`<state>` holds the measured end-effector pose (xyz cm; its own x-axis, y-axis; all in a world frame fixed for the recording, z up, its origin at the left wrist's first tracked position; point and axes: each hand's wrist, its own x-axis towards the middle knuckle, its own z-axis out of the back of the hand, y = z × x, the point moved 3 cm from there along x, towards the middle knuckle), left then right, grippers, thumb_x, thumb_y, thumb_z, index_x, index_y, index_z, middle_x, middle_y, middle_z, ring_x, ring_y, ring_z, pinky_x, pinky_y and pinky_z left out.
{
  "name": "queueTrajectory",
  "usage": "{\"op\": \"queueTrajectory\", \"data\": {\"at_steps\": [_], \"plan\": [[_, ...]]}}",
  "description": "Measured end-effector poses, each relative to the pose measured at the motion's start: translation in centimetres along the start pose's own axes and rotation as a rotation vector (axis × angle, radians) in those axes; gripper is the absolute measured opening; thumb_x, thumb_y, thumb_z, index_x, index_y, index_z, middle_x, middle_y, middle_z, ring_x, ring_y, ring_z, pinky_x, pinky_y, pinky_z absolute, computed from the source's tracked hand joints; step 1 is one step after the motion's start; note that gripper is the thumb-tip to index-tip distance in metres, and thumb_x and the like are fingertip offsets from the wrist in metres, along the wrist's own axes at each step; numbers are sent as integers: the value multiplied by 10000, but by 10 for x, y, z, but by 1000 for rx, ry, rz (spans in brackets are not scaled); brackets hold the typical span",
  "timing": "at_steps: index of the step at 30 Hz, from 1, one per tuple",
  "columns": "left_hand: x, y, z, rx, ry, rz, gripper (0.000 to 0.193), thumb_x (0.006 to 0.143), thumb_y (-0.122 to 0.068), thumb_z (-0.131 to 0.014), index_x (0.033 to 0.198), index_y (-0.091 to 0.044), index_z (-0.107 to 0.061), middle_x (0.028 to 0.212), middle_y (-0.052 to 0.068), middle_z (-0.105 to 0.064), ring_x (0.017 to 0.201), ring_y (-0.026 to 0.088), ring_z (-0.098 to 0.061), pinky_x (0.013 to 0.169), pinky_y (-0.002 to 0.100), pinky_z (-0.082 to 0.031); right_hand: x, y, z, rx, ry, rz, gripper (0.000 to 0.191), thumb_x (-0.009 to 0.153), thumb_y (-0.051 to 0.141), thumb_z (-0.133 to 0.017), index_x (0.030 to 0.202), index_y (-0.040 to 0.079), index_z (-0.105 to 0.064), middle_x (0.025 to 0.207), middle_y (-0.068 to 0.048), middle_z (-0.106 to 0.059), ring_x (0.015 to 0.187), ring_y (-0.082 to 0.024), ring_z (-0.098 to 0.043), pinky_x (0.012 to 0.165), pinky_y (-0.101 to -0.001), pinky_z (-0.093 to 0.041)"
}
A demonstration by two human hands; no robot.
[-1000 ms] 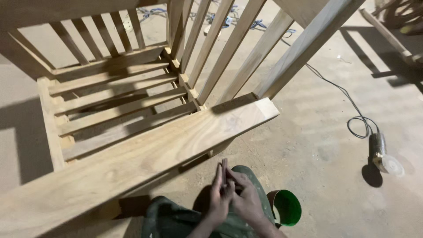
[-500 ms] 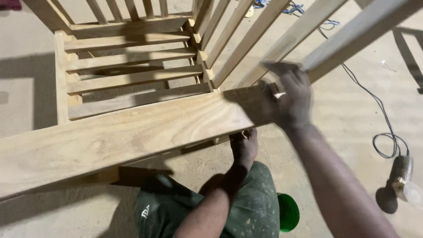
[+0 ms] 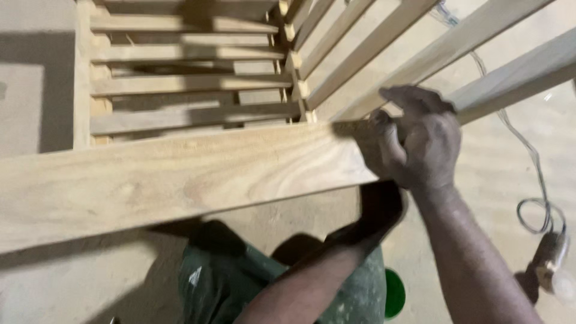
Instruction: The person sands the armrest and side of a wooden chair using a sanding block. They hold the chair with one hand and sand with the other, moving along the armrest and side surfaces.
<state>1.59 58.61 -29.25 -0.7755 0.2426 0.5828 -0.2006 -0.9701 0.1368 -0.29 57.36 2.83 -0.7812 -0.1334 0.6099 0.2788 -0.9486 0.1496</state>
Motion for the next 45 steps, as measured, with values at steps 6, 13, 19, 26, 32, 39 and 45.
{"op": "queueTrajectory", "data": {"at_steps": [6,13,19,26,32,39,45], "plan": [[-18,25,-6,301,94,-315,428,1046,-167,-549,1402,69,-559,1357,214,-616,1202,319,-609,991,473,-514,-3,-4,-2,-39,-7,15,250,1056,250,-669,1042,38,-802,1156,-120,-768,1196,-293,-698,1026,-408,-544],[0,-4,10,-211,-75,-267,404,944,-97,-666,1308,73,-627,1256,231,-628,1130,353,-596,907,527,-503,1,-2,-4,-2,49,54,247,1046,249,-667,1076,37,-790,1132,-122,-762,1088,-271,-720,1001,-410,-572],[-2,6,11,-143,18,-206,381,936,-112,-657,1283,46,-639,1233,218,-636,1126,354,-598,905,514,-503,0,-5,-6,-3,43,-34,222,1003,241,-668,1053,62,-791,1152,-107,-773,1083,-277,-733,933,-404,-575],[7,16,26,-1472,143,640,276,991,-109,-636,1221,43,-633,1121,238,-674,1059,389,-640,855,496,-508,-3,-6,-8,8,29,56,156,988,133,-643,1007,57,-778,1060,-101,-772,1043,-262,-732,952,-402,-582],[31,-4,65,-1629,-25,799,197,1038,-106,-618,1169,41,-627,1025,255,-707,1001,419,-676,812,481,-512,-7,-7,-7,32,30,-5,142,1001,128,-651,1033,74,-778,1080,-87,-777,1065,-243,-745,925,-359,-587],[-10,19,21,-1620,197,810,238,1048,-206,-566,1148,-27,-686,1053,193,-741,995,373,-725,817,427,-550,-9,-12,-10,60,15,-55,140,990,148,-692,1051,71,-791,1077,-93,-773,1013,-254,-744,885,-378,-585],[16,19,12,-1387,6,93,222,1034,-214,-572,1134,-48,-681,1019,186,-745,947,352,-712,830,467,-536,-9,-8,-8,67,27,-62,133,1007,147,-667,1013,88,-786,1068,-83,-774,1022,-242,-747,911,-364,-588]]}}
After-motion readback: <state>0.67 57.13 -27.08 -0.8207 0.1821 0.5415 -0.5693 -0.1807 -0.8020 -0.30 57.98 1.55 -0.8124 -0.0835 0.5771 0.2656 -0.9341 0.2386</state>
